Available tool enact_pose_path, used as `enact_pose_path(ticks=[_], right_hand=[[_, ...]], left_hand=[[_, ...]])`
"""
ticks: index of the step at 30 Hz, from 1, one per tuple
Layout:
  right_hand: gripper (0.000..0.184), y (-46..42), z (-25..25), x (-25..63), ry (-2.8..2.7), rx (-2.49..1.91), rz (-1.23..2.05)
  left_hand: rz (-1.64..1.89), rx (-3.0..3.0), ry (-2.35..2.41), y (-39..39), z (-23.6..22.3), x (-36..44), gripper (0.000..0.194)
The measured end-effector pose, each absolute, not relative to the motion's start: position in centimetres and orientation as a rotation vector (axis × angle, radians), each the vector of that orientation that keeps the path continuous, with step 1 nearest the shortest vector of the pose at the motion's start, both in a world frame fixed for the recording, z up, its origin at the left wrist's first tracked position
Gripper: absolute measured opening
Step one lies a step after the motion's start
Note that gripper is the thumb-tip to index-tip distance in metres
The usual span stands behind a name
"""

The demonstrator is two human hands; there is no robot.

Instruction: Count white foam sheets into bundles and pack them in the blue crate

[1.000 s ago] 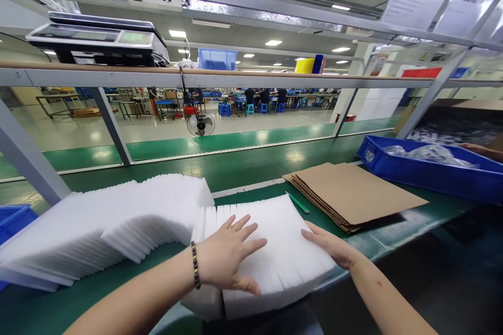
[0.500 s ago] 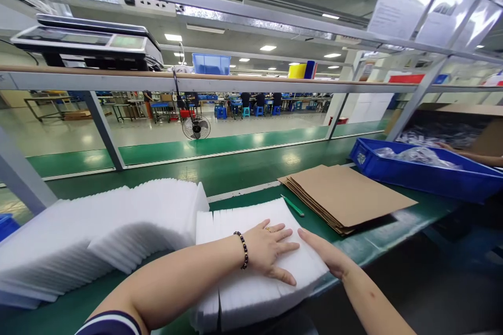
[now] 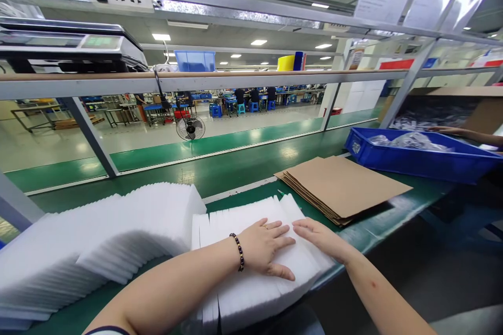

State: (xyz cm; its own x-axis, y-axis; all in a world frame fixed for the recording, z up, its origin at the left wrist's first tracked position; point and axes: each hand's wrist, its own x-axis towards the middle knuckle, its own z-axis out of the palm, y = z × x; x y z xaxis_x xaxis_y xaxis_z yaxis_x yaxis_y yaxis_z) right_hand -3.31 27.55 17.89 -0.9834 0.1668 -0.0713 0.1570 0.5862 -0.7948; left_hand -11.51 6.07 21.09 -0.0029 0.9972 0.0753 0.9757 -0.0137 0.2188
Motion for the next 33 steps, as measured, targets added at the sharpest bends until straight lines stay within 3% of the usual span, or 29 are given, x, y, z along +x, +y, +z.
enact_pose_path(ticks=[9, 11, 16, 22, 33], right_hand=[[0.075, 28.1, 18.0, -2.6, -2.994, -0.244, 1.209], [0.072, 27.9, 18.0, -2.3, -2.954, -0.221, 1.143], [0.040, 26.2, 18.2, -1.9, -2.918, -0.174, 0.885], [0.049, 24.8, 19.0, -1.9, -3.022, -0.110, 0.758], [0.053, 26.6, 18.4, -1.6, -3.074, -0.119, 0.709]], left_hand=[[0.339, 2.145, 2.142, 5.9, 21.0, -11.7, 0.078], [0.339, 2.199, 2.165, 5.9, 21.0, -11.7, 0.077], [0.374, 2.300, 2.252, 6.2, 20.8, -11.6, 0.064], [0.357, 2.297, 2.253, 6.4, 20.5, -12.0, 0.040], [0.279, 2.265, 2.264, 5.9, 20.9, -11.7, 0.051]])
